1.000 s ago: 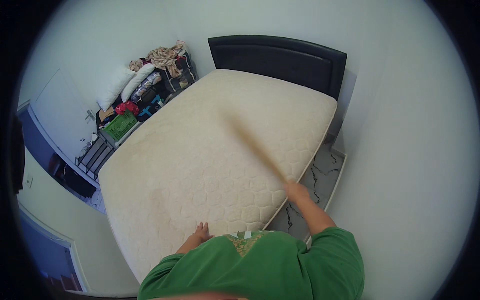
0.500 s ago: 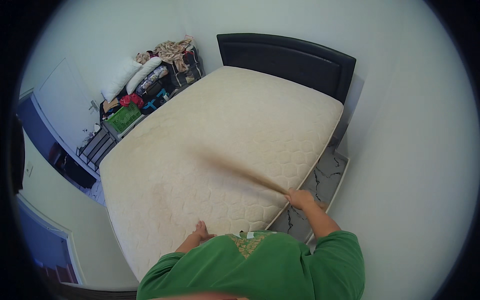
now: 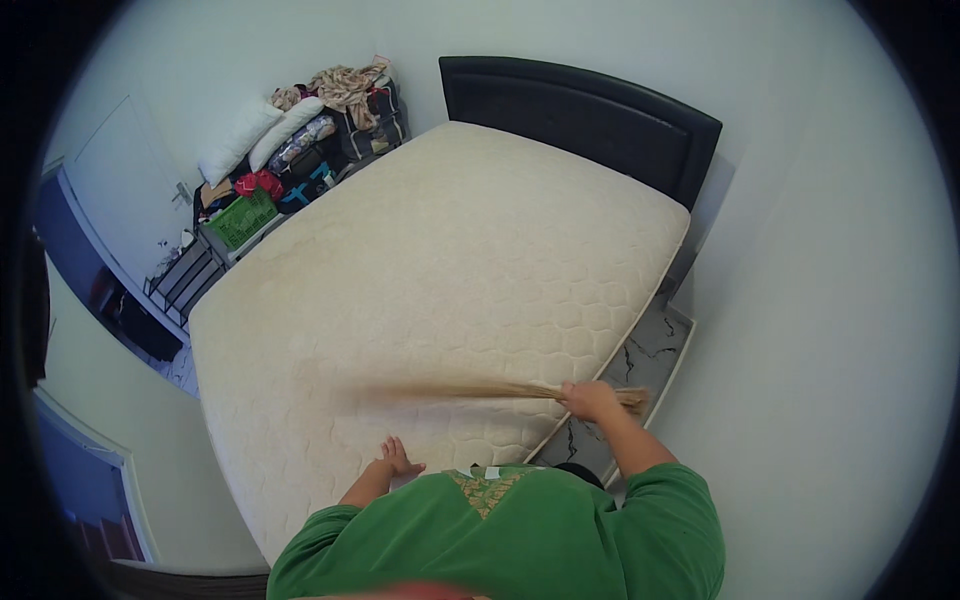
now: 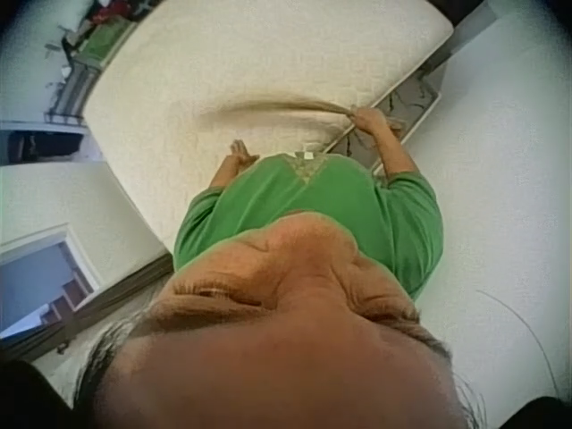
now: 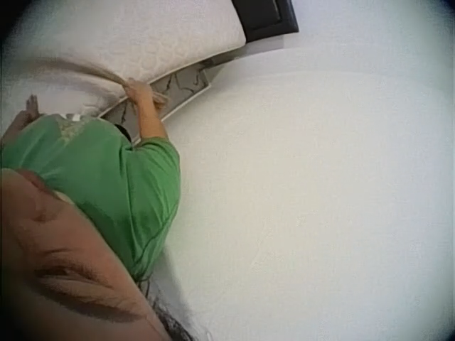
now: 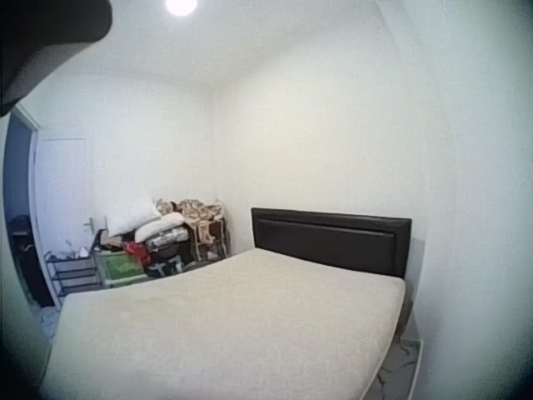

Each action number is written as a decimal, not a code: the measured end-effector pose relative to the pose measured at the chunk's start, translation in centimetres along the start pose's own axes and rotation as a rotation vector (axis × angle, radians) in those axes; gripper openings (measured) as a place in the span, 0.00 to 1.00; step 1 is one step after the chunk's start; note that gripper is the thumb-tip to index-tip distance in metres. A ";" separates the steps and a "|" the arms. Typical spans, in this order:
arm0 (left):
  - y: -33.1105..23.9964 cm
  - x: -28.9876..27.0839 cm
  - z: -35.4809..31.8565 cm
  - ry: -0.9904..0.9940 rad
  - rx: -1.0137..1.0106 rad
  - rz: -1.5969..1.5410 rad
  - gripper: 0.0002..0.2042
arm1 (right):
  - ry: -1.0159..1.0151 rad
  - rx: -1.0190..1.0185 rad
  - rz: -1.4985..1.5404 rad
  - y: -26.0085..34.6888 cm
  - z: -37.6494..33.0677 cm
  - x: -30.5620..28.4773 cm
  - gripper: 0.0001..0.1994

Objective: Cleaning a mattress using a stick broom and removing bedding.

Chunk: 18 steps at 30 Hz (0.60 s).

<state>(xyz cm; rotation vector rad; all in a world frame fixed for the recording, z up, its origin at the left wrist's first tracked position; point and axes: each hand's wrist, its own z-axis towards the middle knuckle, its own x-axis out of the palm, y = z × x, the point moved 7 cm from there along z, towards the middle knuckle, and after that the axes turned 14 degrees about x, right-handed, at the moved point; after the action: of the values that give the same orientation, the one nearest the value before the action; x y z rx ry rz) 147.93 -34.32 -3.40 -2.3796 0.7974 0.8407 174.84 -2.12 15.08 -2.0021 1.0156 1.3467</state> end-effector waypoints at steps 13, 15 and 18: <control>-7.8 -3.3 1.9 -0.141 -0.262 -0.282 0.59 | -0.043 0.111 0.286 -3.2 13.3 -1.2 0.17; -10.6 -3.6 5.1 -0.128 -0.155 -0.256 0.59 | -0.007 -0.088 0.111 -4.8 15.3 -1.5 0.18; -17.4 -5.8 6.8 -0.061 -0.011 -0.139 0.56 | 0.020 0.225 0.219 -17.4 19.5 -0.1 0.16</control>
<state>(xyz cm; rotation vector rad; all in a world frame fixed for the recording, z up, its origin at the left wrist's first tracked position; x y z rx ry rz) 153.03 -15.81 0.20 -2.3762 0.5966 0.8576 178.40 22.84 8.12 -1.7813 1.3640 1.2588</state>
